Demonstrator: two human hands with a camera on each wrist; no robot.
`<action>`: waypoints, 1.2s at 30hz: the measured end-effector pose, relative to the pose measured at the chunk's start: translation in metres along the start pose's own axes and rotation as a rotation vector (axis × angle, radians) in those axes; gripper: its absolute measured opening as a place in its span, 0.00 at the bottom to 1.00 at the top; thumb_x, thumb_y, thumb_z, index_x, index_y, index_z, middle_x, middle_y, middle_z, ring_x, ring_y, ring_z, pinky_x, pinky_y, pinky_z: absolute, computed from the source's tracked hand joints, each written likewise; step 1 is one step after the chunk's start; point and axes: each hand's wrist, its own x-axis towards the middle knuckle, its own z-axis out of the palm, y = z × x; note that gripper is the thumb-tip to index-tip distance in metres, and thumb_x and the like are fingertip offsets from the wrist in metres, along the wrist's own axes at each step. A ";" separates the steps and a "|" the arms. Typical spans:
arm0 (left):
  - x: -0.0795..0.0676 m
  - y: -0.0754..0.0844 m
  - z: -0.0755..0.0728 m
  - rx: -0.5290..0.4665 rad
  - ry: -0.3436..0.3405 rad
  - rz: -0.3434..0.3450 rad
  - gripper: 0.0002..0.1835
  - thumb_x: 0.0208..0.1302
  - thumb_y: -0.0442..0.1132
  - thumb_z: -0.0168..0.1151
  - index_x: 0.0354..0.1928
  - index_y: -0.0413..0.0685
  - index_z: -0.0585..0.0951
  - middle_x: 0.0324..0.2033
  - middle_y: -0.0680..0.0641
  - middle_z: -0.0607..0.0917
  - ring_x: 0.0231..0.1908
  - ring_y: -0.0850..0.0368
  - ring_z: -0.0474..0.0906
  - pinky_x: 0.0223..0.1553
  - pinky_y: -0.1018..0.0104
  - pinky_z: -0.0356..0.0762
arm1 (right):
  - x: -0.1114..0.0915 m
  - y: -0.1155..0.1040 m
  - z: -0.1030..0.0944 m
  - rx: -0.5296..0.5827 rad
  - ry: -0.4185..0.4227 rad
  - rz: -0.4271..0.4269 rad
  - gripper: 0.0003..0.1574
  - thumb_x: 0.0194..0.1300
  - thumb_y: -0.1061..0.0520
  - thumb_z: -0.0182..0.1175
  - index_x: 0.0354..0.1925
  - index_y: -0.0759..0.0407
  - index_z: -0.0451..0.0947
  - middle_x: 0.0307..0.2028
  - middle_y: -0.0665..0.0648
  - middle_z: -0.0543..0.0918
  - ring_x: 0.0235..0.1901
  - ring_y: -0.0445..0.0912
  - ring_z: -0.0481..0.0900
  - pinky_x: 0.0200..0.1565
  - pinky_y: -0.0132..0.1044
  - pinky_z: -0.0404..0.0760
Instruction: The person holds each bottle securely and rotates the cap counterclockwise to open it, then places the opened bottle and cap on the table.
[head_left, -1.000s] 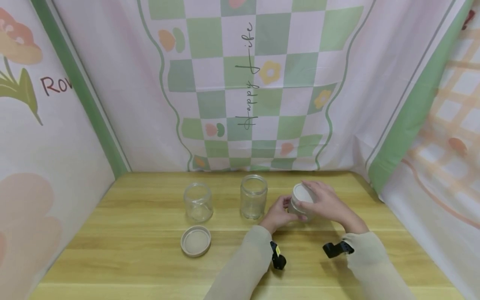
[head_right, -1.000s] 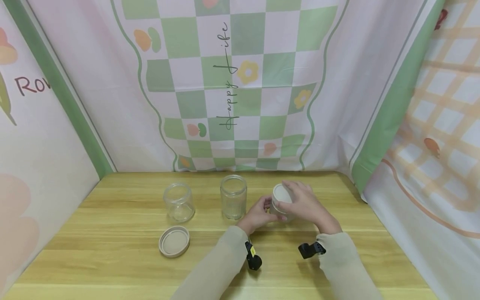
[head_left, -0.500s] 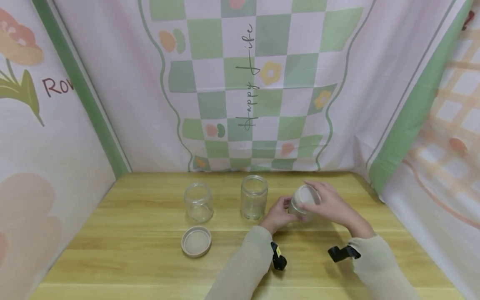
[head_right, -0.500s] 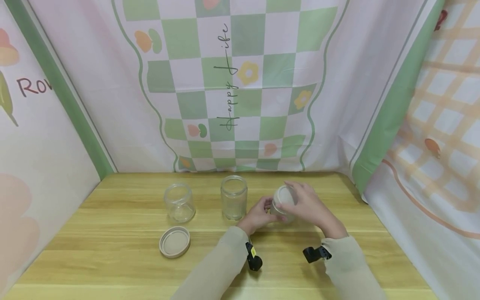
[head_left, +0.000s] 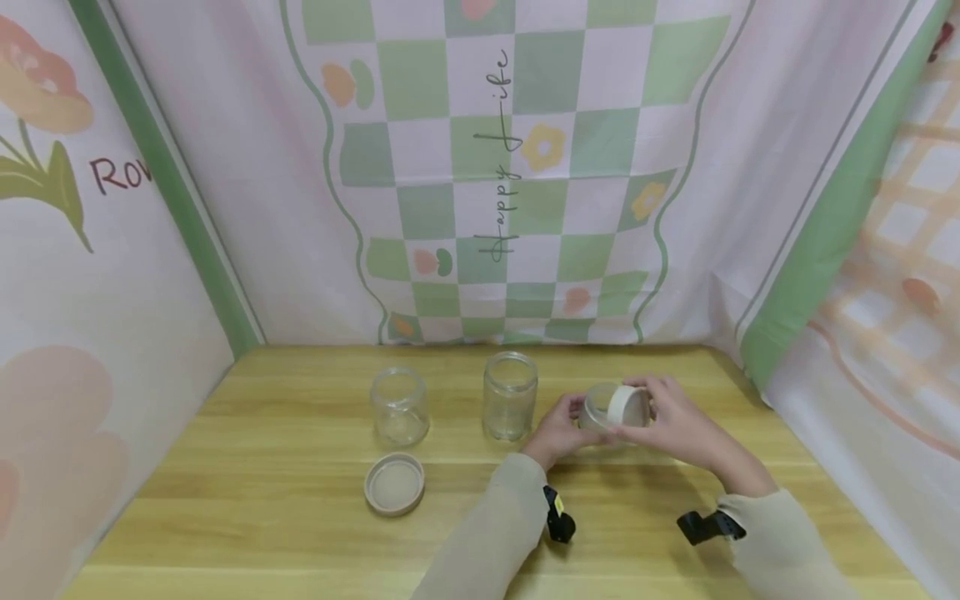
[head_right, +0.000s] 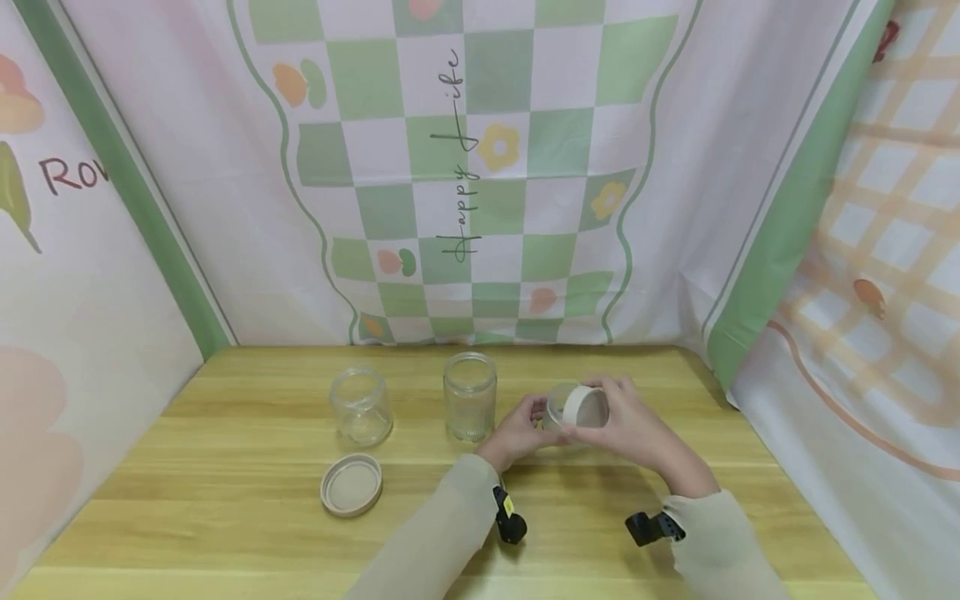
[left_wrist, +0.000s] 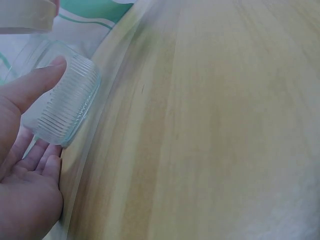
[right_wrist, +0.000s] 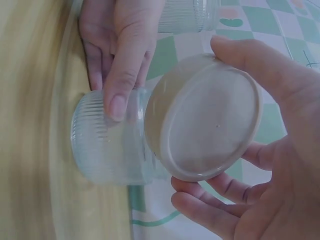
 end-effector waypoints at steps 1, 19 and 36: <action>0.000 0.000 0.001 0.003 0.003 -0.004 0.38 0.47 0.46 0.83 0.61 0.60 0.75 0.55 0.62 0.78 0.59 0.57 0.73 0.61 0.53 0.73 | -0.002 0.001 0.000 0.004 0.003 -0.012 0.49 0.59 0.41 0.73 0.63 0.72 0.65 0.56 0.71 0.67 0.51 0.61 0.71 0.47 0.57 0.81; 0.001 -0.002 0.001 0.006 0.009 0.008 0.38 0.47 0.42 0.83 0.62 0.60 0.75 0.56 0.61 0.79 0.59 0.57 0.72 0.63 0.54 0.71 | -0.026 0.012 -0.004 0.071 -0.055 -0.058 0.42 0.62 0.49 0.72 0.62 0.73 0.68 0.51 0.64 0.79 0.45 0.54 0.79 0.43 0.48 0.84; 0.003 -0.002 0.003 0.013 0.033 -0.001 0.39 0.47 0.42 0.83 0.62 0.59 0.75 0.56 0.59 0.79 0.59 0.57 0.73 0.63 0.56 0.70 | -0.048 0.036 0.011 0.173 -0.261 -0.037 0.47 0.61 0.52 0.73 0.65 0.73 0.59 0.57 0.70 0.74 0.54 0.63 0.76 0.46 0.35 0.83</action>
